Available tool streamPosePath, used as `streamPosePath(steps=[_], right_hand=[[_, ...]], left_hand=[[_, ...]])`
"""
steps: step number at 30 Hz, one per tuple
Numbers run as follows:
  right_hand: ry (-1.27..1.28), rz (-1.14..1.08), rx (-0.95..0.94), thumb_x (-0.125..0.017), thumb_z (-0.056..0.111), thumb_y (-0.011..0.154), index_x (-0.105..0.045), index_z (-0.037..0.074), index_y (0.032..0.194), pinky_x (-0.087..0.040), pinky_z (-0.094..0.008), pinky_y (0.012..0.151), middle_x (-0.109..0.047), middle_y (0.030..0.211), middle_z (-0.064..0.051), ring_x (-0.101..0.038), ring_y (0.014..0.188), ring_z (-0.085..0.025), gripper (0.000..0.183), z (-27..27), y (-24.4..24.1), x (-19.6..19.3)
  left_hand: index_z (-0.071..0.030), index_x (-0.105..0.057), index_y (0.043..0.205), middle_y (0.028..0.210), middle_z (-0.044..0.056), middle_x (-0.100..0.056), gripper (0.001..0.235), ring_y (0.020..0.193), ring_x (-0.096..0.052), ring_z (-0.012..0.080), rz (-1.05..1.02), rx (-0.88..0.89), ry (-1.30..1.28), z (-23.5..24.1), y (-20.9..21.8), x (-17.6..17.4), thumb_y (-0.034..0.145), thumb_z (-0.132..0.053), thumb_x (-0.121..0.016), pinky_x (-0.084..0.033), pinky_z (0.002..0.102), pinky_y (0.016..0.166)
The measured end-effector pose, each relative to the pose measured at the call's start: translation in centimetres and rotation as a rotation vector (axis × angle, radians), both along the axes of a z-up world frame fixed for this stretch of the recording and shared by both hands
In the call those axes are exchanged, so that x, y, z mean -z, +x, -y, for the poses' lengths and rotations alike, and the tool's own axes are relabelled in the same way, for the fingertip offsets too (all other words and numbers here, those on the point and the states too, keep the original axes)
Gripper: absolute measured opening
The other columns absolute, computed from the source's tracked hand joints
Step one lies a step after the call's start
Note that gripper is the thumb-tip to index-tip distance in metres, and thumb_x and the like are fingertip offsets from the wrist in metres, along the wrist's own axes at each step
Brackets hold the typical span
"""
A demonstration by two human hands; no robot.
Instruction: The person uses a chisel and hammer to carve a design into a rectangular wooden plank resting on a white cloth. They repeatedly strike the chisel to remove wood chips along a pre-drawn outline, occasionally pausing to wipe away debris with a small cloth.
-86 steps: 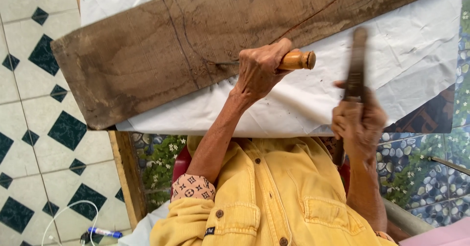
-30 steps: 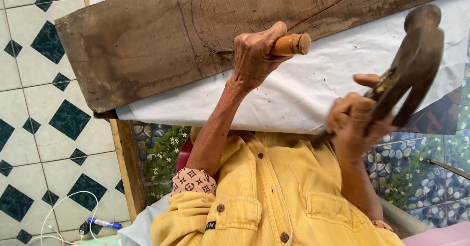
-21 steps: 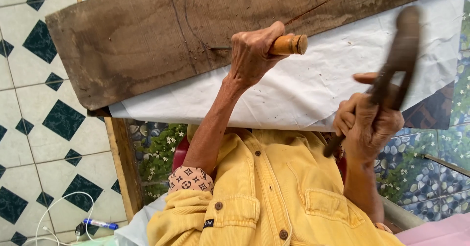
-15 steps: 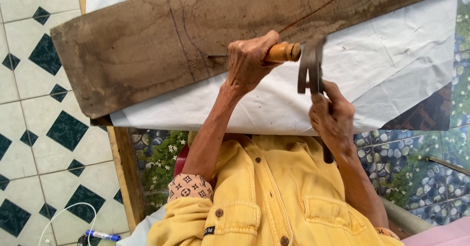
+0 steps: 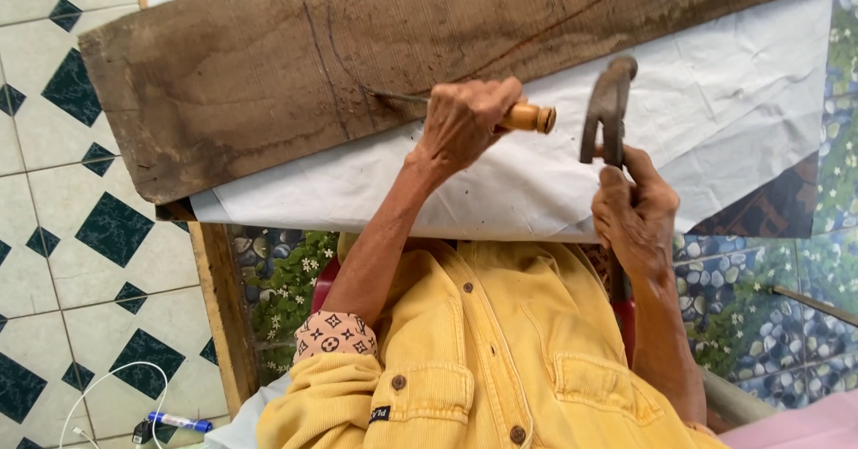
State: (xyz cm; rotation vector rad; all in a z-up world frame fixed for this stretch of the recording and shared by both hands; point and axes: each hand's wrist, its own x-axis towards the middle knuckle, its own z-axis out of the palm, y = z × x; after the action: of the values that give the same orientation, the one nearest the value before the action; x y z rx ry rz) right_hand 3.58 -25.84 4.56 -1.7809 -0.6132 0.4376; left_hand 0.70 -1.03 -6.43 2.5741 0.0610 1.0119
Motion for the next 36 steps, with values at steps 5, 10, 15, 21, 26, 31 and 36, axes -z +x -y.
streamPosePath(steps=[5, 10, 15, 21, 26, 31, 36], right_hand=[[0.047, 0.097, 0.125, -0.045, 0.037, 0.116, -0.057, 0.003, 0.13, -0.037, -0.022, 0.038, -0.038, 0.053, 0.003, -0.037, 0.04, -0.007, 0.038, 0.7, -0.7, -0.7], [0.267, -0.007, 0.094, -0.045, 0.015, 0.114, -0.051, 0.015, 0.131, -0.035, -0.017, 0.039, -0.04, 0.068, 0.011, -0.037, 0.045, -0.004, 0.018, -2.9, -1.5, 0.6], [0.124, -0.004, -0.017, -0.045, 0.031, 0.114, -0.056, 0.004, 0.13, -0.034, -0.019, 0.033, -0.046, 0.066, 0.007, -0.038, 0.041, -0.004, 0.033, -3.0, -1.6, -1.1], [0.16, -0.243, -0.16, -0.045, 0.027, 0.112, -0.054, 0.005, 0.134, -0.022, -0.02, 0.034, -0.03, 0.057, 0.008, -0.025, 0.041, -0.002, 0.032, -4.5, -1.8, 1.0], [0.225, -0.114, -0.051, -0.048, 0.034, 0.112, -0.052, 0.005, 0.128, -0.03, -0.02, 0.032, -0.038, 0.062, 0.004, -0.032, 0.04, -0.006, 0.033, -4.2, -2.5, -1.1], [0.181, -0.165, -0.186, -0.044, 0.02, 0.112, -0.05, 0.007, 0.129, -0.023, -0.02, 0.032, -0.024, 0.062, 0.01, -0.025, 0.041, -0.003, 0.022, -4.6, -1.8, 0.0], [0.09, -0.135, -0.061, -0.046, 0.033, 0.112, -0.057, 0.002, 0.13, -0.032, -0.02, 0.035, -0.037, 0.061, 0.005, -0.034, 0.044, -0.005, 0.038, -3.4, -0.9, -1.4]], left_hand=[[-0.019, -0.048, 0.083, 0.056, -0.004, -0.05, 0.028, 0.049, -0.055, 0.0151, 0.056, -0.002, -0.032, -0.4, 0.0, -2.5, 0.091, -0.033, -0.07, -0.044, 0.031, 0.047], [-0.016, -0.053, 0.091, 0.063, -0.003, -0.06, 0.023, 0.047, -0.056, 0.008, 0.153, 0.008, -0.095, -1.6, 0.1, -3.2, 0.102, -0.034, -0.06, -0.052, 0.028, 0.045], [-0.017, -0.045, 0.081, 0.057, -0.004, -0.046, 0.029, 0.048, -0.043, 0.0085, 0.165, -0.021, -0.111, -2.0, -0.9, -5.7, 0.099, -0.028, -0.064, -0.035, 0.031, 0.044], [-0.018, -0.047, 0.083, 0.059, -0.006, -0.047, 0.024, 0.049, -0.044, 0.0078, 0.181, -0.008, -0.124, -2.4, -1.0, -5.9, 0.098, -0.025, -0.064, -0.036, 0.03, 0.043], [-0.018, -0.049, 0.084, 0.059, -0.006, -0.05, 0.025, 0.049, -0.047, 0.0067, 0.165, -0.005, -0.137, -2.5, -0.8, -5.1, 0.097, -0.028, -0.068, -0.041, 0.028, 0.044], [-0.019, -0.048, 0.083, 0.057, -0.006, -0.046, 0.025, 0.049, -0.046, 0.0064, 0.167, -0.005, -0.145, -2.2, -0.7, -5.7, 0.099, -0.028, -0.066, -0.036, 0.029, 0.043], [-0.015, -0.055, 0.084, 0.057, -0.003, -0.055, 0.032, 0.042, -0.052, 0.0096, 0.24, -0.034, -0.074, -2.2, 0.2, -3.0, 0.109, -0.036, -0.051, -0.052, 0.029, 0.04]])
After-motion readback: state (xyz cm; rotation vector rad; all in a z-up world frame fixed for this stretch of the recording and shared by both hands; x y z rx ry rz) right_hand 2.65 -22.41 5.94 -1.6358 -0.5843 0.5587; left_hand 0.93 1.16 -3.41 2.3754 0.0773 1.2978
